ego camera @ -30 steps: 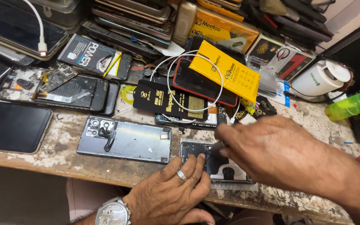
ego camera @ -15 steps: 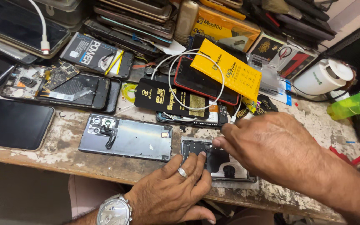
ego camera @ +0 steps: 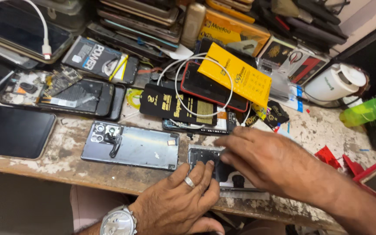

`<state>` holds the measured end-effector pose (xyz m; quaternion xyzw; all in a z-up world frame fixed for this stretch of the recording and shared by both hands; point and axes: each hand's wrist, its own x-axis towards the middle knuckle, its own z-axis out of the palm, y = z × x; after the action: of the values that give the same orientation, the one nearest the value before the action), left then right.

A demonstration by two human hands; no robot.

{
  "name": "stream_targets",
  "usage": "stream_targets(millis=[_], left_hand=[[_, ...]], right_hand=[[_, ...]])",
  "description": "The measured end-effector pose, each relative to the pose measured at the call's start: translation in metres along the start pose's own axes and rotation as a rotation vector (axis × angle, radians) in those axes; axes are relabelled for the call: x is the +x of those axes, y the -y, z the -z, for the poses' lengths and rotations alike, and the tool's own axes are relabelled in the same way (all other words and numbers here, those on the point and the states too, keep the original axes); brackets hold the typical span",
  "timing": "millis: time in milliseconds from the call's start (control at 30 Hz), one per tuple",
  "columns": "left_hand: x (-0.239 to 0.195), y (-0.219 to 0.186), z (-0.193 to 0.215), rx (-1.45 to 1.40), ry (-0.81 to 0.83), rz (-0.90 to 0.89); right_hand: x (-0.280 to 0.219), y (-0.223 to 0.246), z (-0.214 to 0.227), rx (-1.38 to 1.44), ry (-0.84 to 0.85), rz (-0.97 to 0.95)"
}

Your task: The person uses a screwdriver to remove screws from a disassembled smartphone, then reassembles the device and powers it on to confirm functionality.

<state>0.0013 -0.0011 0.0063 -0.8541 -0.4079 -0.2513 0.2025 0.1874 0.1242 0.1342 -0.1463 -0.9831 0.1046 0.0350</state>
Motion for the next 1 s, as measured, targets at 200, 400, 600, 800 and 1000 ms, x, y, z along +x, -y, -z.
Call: stream_targets(millis=[200, 400, 600, 800, 1000], left_hand=[[0.0, 0.0, 0.002, 0.012, -0.008, -0.001], [-0.001, -0.002, 0.005, 0.002, -0.101, 0.045], [-0.012, -0.009, 0.01, -0.218, -0.212, 0.189], [-0.045, -0.018, 0.023, -0.273, -0.379, 0.581], [-0.084, -0.025, 0.032, -0.218, -0.503, 0.703]], right_hand=[[-0.001, 0.007, -0.014, 0.007, -0.126, -0.146], [-0.009, 0.015, -0.018, 0.125, -0.263, -0.211], [-0.003, 0.035, -0.039, 0.287, -0.593, -0.383], [0.03, 0.043, -0.067, 0.355, -0.571, -0.21], [0.054, 0.047, -0.08, 0.347, -0.519, -0.127]])
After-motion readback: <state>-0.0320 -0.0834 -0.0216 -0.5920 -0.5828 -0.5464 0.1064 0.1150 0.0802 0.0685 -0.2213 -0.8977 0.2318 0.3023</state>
